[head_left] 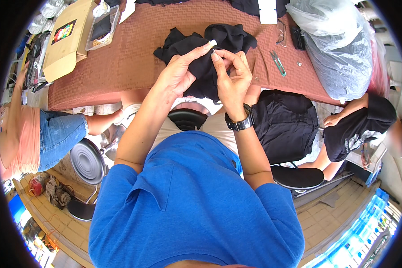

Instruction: The person lays out a black garment on a table, aligns a white paper guide, and pins a small white label onto the fabric by hand.

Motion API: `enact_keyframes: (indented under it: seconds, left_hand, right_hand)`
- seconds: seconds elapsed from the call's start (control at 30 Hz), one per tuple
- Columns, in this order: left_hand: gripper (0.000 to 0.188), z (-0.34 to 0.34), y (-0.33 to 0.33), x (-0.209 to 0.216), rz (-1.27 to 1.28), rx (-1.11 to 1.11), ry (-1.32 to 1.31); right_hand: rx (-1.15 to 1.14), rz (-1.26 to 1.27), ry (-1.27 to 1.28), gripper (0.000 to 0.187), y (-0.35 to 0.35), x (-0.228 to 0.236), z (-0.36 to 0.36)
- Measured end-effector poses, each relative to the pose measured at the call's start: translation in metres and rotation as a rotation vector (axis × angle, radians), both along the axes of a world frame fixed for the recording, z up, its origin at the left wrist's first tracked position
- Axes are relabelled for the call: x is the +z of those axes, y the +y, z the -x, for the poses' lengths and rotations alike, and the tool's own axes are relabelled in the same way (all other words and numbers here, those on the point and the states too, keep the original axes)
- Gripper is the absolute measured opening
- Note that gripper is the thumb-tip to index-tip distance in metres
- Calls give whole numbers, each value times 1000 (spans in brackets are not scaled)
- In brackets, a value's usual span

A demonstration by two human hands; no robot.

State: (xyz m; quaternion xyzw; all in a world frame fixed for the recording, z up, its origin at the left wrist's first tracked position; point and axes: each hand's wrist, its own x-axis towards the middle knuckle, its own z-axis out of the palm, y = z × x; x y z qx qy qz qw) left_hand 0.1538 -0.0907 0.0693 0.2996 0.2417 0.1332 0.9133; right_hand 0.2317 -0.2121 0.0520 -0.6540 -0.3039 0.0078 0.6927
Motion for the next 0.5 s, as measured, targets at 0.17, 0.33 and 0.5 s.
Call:
enact_keyframes:
  seconds: [0.17,0.33,0.5]
  left_hand:
    - [30,-1,0,-1,15,14,-5]
    - [28,-2,0,-2,23,6,0]
    - [26,-4,1,-6,22,14,-12]
  right_hand:
    - [0,8,-8,13,-1,2,0]
    - [-9,10,4,12,0,2,0]
    - [-6,3,14,12,1,-1,-2]
